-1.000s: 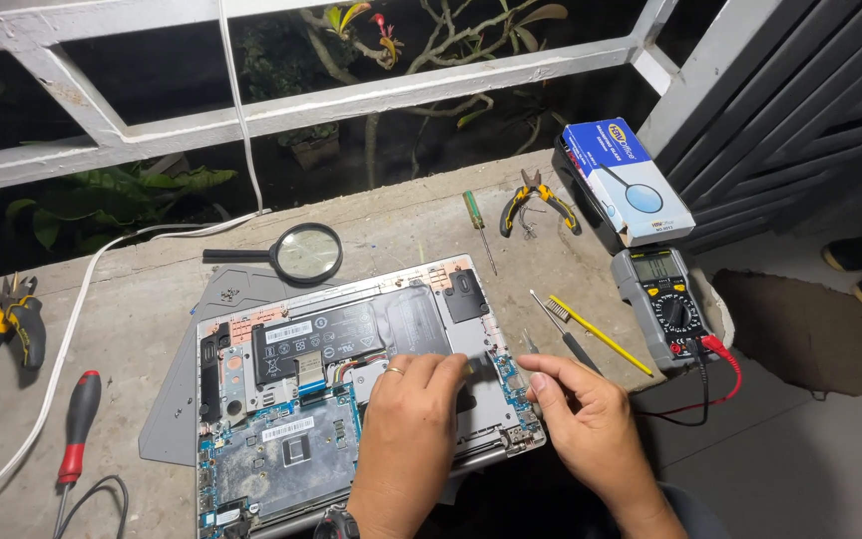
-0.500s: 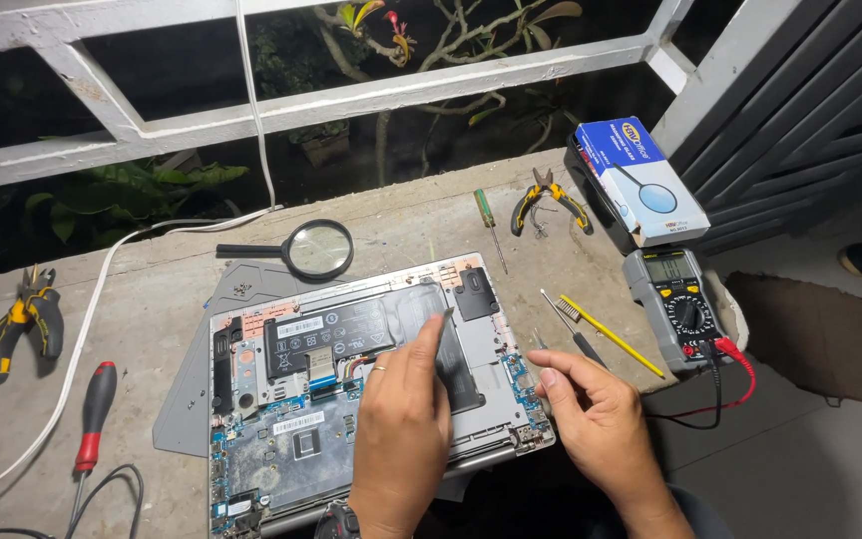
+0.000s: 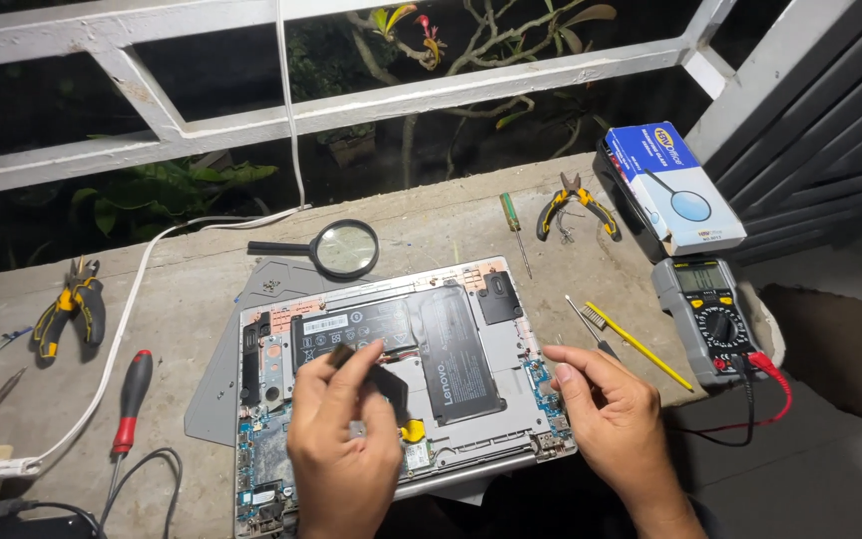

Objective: Reassembling internal components of a laptop, specifically connecting ribbon cables and securing them.

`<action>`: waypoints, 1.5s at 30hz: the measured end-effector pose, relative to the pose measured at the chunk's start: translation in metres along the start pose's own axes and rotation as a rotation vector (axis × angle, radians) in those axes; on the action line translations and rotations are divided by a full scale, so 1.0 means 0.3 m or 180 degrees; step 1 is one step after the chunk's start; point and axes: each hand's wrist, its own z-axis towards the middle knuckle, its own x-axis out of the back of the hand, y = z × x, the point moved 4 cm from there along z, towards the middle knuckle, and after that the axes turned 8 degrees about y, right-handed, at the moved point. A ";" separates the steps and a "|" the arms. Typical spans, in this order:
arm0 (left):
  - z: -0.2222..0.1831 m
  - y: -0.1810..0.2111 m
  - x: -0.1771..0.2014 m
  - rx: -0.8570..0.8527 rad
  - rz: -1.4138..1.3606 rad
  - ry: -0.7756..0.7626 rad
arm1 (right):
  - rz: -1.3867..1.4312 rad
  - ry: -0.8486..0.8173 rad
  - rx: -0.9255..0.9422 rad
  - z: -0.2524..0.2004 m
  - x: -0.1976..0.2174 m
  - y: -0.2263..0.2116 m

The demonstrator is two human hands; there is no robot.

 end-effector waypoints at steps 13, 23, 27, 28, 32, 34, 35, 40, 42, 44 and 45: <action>0.002 -0.206 0.129 0.0030 0.1104 0.0357 | 0.0031 -0.0171 0.0379 0.049 -0.039 -0.047; -0.012 -0.215 0.095 -0.0535 0.1462 -0.0466 | -0.0499 0.0490 -0.0251 0.113 0.108 0.069; -0.037 -0.259 0.071 -0.0598 0.1017 -0.0659 | -0.1414 0.0569 0.0278 0.139 0.172 0.191; -0.041 -0.254 0.063 -0.0618 0.0974 -0.0673 | -0.1443 0.0608 0.0271 0.136 0.182 0.164; -0.048 -0.226 0.050 -0.0420 0.1054 -0.0645 | -0.1895 0.0192 -0.0661 0.127 0.175 0.129; -0.049 -0.197 0.050 -0.0434 0.1115 -0.0532 | -0.1950 0.0050 -0.0863 0.123 0.168 0.150; -0.050 -0.185 0.042 -0.0443 0.1180 -0.0615 | -0.2016 0.0118 -0.0755 0.122 0.173 0.165; -0.068 -0.176 0.010 -0.0341 0.1494 -0.0975 | -0.2077 0.0302 -0.0503 0.119 0.173 0.208; -0.074 -0.180 0.000 -0.0438 0.1312 -0.0902 | -0.1935 0.0541 -0.0072 0.119 0.168 0.197; -0.065 -0.168 0.004 -0.0464 0.1269 -0.0962 | -0.1919 0.0496 -0.0113 0.126 0.159 0.241; -0.061 -0.162 0.006 -0.0494 0.1209 -0.1025 | -0.1916 0.0464 -0.0155 0.130 0.152 0.262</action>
